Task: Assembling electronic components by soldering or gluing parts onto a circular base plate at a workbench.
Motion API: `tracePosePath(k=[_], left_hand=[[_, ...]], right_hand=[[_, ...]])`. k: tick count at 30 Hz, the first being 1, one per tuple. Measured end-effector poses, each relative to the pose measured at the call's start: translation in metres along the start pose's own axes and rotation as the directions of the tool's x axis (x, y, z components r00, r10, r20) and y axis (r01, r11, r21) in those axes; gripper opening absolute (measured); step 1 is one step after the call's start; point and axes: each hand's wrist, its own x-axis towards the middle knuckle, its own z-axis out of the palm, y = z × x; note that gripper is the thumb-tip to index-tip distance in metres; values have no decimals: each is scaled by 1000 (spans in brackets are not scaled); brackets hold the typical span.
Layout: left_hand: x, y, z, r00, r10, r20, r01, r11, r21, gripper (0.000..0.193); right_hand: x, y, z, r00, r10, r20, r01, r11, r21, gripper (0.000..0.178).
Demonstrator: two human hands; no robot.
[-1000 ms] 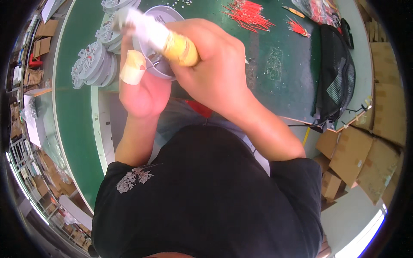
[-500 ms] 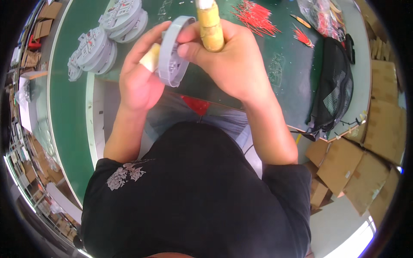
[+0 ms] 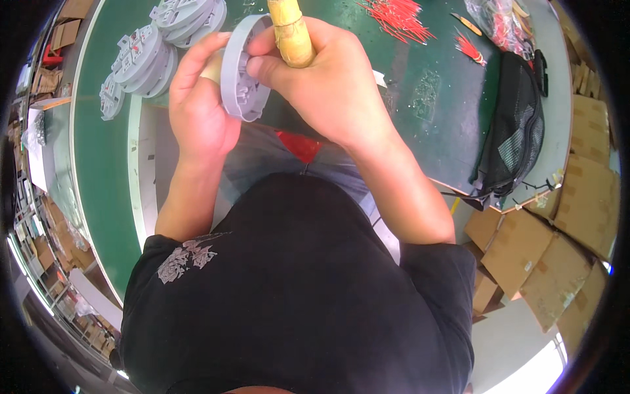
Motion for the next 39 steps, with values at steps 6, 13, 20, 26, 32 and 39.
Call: tracePosePath(k=[6,13,20,26,32,39], left_hand=[[0,7,-5,997,-73,-12,73,997,10,35],[-4,6,-24,961,-80,264,159,942,-294,38],[-8,9,-35,933,-155,326,253,925,-283,38],[-9,-1,-35,958,-17,285,80,975,-208,37],[-18,24,-42,998,-50,-45,34,948,-316,35],[-35,168,-267,734,660,-159,274,-74,959,28]], right_hand=[[-2,6,0,998,54,36,-58,993,105,13],[-2,3,-7,990,103,93,-105,994,25,15],[-1,1,-11,979,71,189,-82,995,52,14],[0,6,-3,987,15,159,-18,1000,18,12],[-6,-8,-18,989,58,135,-29,979,-204,15],[8,21,-130,981,68,-183,-187,595,-782,23]])
